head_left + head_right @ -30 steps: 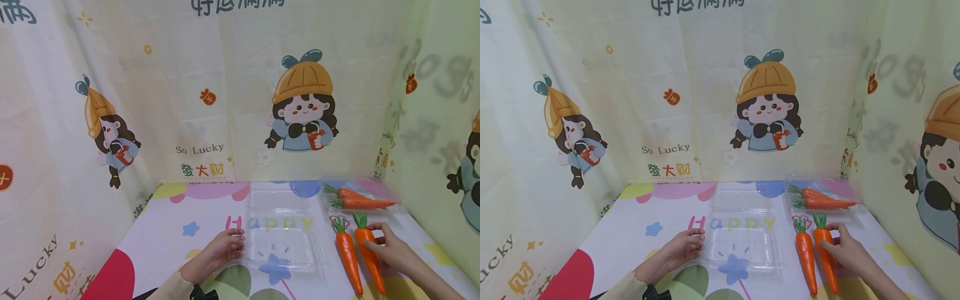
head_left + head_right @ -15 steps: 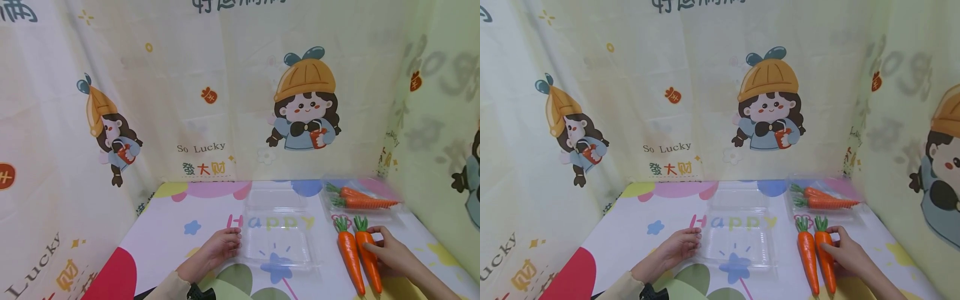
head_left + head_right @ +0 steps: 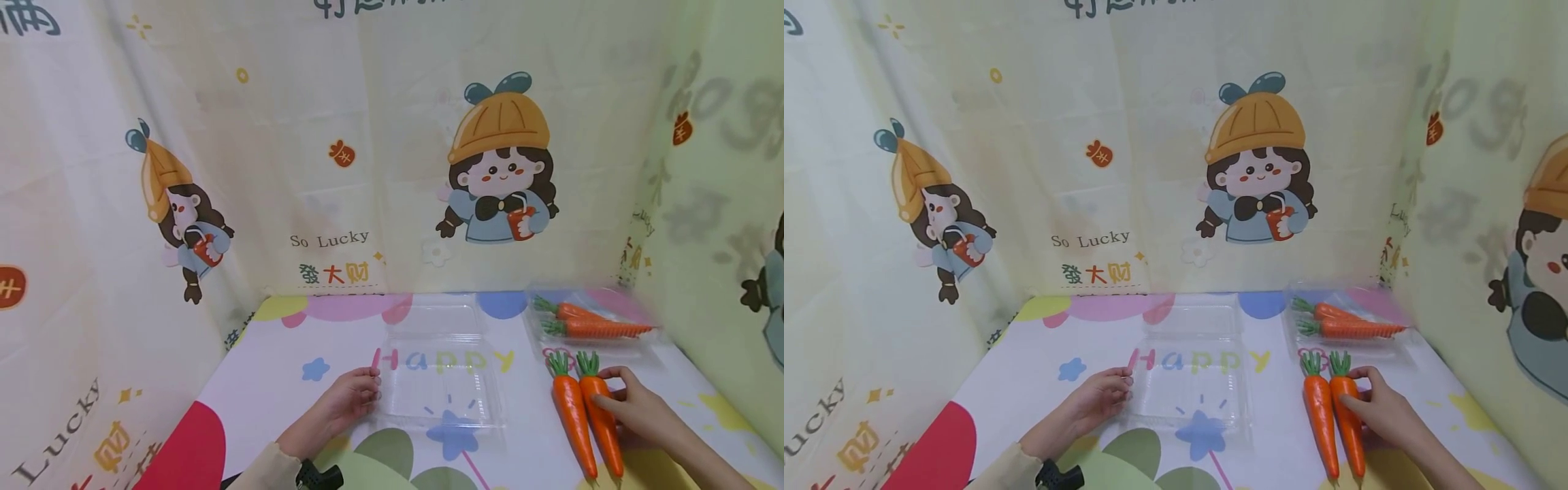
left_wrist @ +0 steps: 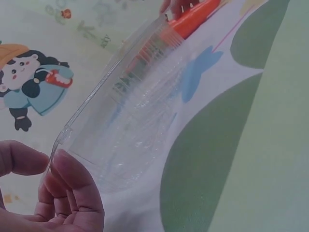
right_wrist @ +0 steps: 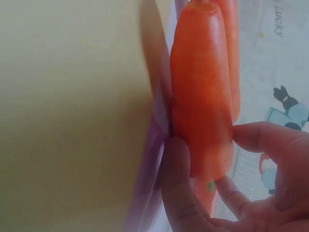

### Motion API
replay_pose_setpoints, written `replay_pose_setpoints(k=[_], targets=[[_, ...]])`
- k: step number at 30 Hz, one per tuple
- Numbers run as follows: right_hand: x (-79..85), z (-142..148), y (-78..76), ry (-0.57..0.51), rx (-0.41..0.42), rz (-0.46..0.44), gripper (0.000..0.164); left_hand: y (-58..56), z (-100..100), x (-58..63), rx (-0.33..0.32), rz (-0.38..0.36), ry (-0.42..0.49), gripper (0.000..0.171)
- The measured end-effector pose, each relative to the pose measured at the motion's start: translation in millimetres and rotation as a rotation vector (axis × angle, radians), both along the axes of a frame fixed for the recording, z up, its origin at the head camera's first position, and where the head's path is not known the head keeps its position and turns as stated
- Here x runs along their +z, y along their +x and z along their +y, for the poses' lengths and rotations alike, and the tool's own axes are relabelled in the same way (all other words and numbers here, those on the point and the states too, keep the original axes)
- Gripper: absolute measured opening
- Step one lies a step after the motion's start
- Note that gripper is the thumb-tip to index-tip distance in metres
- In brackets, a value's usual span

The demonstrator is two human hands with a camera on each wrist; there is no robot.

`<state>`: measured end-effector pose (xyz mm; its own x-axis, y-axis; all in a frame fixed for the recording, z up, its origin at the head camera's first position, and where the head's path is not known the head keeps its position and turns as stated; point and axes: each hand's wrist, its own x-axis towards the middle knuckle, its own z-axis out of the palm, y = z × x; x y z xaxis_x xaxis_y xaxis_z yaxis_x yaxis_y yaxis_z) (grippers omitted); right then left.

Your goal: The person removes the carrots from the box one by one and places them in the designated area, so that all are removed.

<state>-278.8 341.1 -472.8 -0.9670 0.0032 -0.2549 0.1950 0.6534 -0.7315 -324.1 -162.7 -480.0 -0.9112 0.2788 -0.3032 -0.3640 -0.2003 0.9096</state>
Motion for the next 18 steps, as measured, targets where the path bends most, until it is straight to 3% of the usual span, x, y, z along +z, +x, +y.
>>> replay_pose_setpoints(k=[4,8,10,13,16,18], targets=[[3.4,0,-0.3,-0.014,-0.008,0.010,0.065,0.8,-1,3.4,0.020,0.014,-0.068,0.031],[7.7,3,-1.3,0.005,-0.009,0.033,0.063,-0.1,3,10.0,0.066,0.130,-0.315,0.044],[8.4,6,-1.9,0.001,-0.015,0.038,0.062,-1.5,7,14.9,0.089,0.241,-0.486,0.045],[6.0,15,-4.5,0.020,-0.021,0.050,0.061,-2.8,17,22.0,0.094,0.482,-0.782,0.040],[-0.2,29,-9.4,0.025,-0.040,0.051,0.062,-0.6,32,27.7,0.051,0.722,-1.039,0.032],[-4.9,41,-13.9,0.020,-0.060,0.039,0.064,2.8,46,29.8,0.009,0.840,-1.162,0.026]])
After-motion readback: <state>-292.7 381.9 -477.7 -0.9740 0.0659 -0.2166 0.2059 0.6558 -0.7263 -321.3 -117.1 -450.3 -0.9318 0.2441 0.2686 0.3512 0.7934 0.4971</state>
